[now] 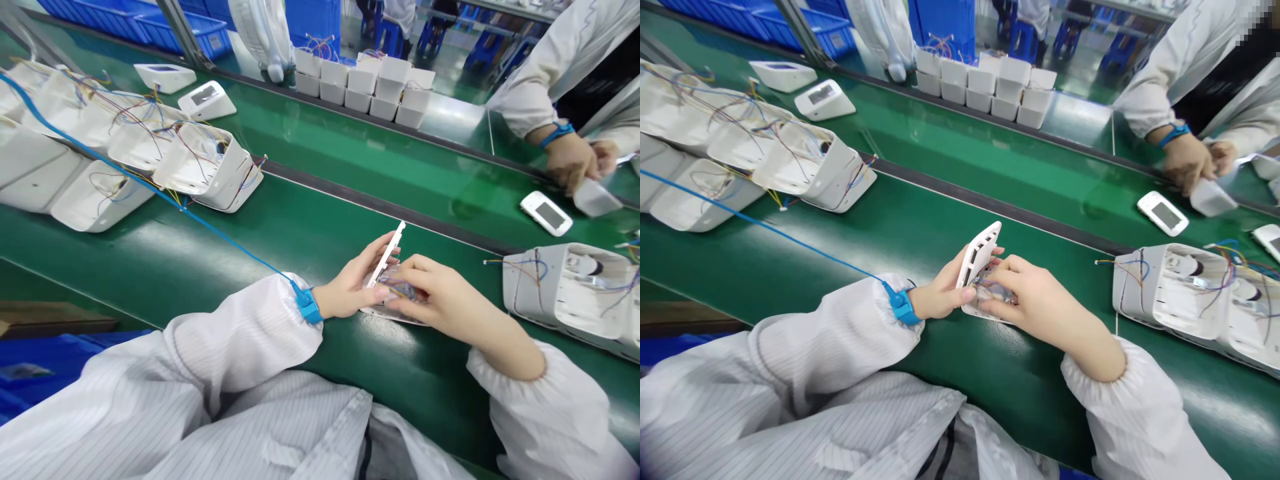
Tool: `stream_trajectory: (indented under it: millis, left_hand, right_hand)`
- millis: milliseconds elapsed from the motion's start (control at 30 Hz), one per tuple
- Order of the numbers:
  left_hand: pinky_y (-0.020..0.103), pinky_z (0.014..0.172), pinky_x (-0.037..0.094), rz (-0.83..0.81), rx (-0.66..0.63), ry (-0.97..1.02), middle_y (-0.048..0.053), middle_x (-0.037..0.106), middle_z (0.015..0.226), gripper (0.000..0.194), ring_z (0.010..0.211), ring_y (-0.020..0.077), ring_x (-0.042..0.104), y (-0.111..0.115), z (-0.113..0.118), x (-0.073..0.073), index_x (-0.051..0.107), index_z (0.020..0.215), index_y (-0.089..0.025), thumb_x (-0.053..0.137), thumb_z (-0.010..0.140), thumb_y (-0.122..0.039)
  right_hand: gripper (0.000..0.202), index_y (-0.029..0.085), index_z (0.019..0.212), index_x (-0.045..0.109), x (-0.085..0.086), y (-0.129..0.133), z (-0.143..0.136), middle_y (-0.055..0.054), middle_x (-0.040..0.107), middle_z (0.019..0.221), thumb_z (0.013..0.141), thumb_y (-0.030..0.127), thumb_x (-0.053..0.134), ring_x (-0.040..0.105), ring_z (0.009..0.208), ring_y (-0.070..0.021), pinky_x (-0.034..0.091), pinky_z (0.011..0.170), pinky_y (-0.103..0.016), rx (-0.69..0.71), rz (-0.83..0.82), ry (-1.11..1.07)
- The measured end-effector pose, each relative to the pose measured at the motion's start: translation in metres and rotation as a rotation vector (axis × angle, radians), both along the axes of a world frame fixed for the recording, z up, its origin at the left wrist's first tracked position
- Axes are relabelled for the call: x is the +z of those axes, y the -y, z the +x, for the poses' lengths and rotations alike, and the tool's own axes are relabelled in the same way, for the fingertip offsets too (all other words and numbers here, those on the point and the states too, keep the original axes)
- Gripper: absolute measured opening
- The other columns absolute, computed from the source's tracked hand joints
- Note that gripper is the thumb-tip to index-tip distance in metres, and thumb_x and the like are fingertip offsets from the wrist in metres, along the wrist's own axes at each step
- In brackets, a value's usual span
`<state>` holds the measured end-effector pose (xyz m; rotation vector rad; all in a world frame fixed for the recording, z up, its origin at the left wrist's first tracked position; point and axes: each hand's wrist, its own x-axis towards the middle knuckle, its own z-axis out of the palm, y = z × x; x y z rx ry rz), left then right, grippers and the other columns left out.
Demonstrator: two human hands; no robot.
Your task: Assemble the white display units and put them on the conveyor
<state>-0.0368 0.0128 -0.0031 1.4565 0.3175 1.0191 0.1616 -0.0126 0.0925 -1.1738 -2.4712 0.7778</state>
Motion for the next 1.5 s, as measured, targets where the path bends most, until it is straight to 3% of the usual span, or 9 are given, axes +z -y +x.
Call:
stream_trajectory:
  millis: [133,333,567,733,867,1067,1300,1433,1500]
  left_hand:
    - [0.050,0.110,0.042,0.067,0.007,-0.010,0.014,0.043,0.146,0.080,0.130,0.0317,0.049,0.001,0.000,0.005,0.026,0.151,-0.028,0.064,0.085,-0.050]
    - [0.052,0.109,0.043,0.180,0.071,-0.113,0.016,0.046,0.144,0.086,0.128,0.0327,0.050,0.002,0.000,0.009,0.020,0.153,-0.024,0.062,0.084,-0.054]
    - [0.053,0.113,0.038,0.215,0.154,-0.156,0.017,0.044,0.147,0.085,0.135,0.0342,0.046,0.002,0.000,0.006,0.022,0.153,-0.022,0.062,0.085,-0.054]
    - [0.056,0.116,0.034,0.270,0.182,-0.211,0.017,0.038,0.152,0.088,0.138,0.0365,0.042,-0.001,-0.001,0.000,0.024,0.152,-0.023,0.069,0.081,-0.049]
    - [0.057,0.114,0.036,0.306,0.235,-0.280,0.018,0.038,0.152,0.095,0.137,0.0369,0.043,0.000,0.000,-0.001,0.025,0.151,-0.023,0.075,0.074,-0.047]
    - [0.054,0.108,0.043,0.460,0.309,-0.383,0.017,0.046,0.144,0.099,0.129,0.0346,0.050,0.002,0.003,0.007,0.026,0.149,-0.024,0.080,0.067,-0.042]
    - [0.050,0.104,0.045,0.736,0.203,-0.522,0.018,0.049,0.135,0.085,0.124,0.0329,0.051,0.000,-0.001,0.012,0.033,0.148,-0.021,0.070,0.072,-0.033]
    - [0.052,0.105,0.042,0.735,0.132,-0.633,0.020,0.047,0.138,0.090,0.126,0.0349,0.049,-0.002,-0.001,0.013,0.032,0.149,-0.021,0.074,0.072,-0.043]
    - [0.053,0.107,0.040,0.737,0.106,-0.670,0.022,0.046,0.142,0.095,0.128,0.0368,0.048,-0.002,-0.001,0.014,0.034,0.149,-0.019,0.076,0.070,-0.051]
  right_hand:
    - [0.016,0.021,0.091,0.072,-0.002,0.004,0.002,-0.006,0.060,0.099,0.095,0.026,0.058,0.061,0.084,-0.0153,0.050,0.074,-0.029,0.010,0.082,0.034]
    - [0.020,0.022,0.099,0.074,-0.003,-0.002,0.006,-0.004,0.068,0.092,0.092,0.013,0.058,0.065,0.080,-0.0156,0.051,0.072,-0.027,-0.011,0.168,0.092]
    - [0.016,0.021,0.093,0.075,-0.023,-0.011,0.001,-0.001,0.074,0.079,0.091,0.017,0.059,0.065,0.067,-0.0161,0.042,0.058,-0.028,0.019,0.246,0.256]
    - [0.019,0.019,0.086,0.075,-0.035,-0.016,0.000,-0.008,0.072,0.091,0.094,0.023,0.057,0.059,0.081,-0.0216,0.039,0.063,-0.032,0.041,0.417,0.372]
    - [0.019,0.017,0.085,0.073,-0.037,-0.017,-0.002,-0.010,0.068,0.089,0.093,0.021,0.057,0.053,0.079,-0.0225,0.039,0.066,-0.034,-0.017,0.445,0.438]
    - [0.012,0.016,0.086,0.071,-0.038,-0.015,0.000,-0.010,0.070,0.091,0.081,0.010,0.061,0.060,0.080,-0.0236,0.043,0.063,-0.032,-0.114,0.332,0.501]
    - [0.021,0.020,0.100,0.071,-0.041,-0.030,0.017,-0.006,0.074,0.103,0.080,0.017,0.063,0.070,0.089,-0.0227,0.055,0.077,-0.033,-0.131,-0.073,0.100]
    - [0.025,0.023,0.107,0.073,-0.028,-0.040,0.035,-0.005,0.072,0.115,0.085,0.026,0.061,0.070,0.098,-0.0234,0.057,0.082,-0.036,-0.042,-0.305,-0.056]
    - [0.021,0.025,0.101,0.075,-0.024,-0.043,0.041,-0.004,0.074,0.112,0.085,0.032,0.063,0.069,0.101,-0.0235,0.056,0.087,-0.038,-0.119,-0.339,-0.186]
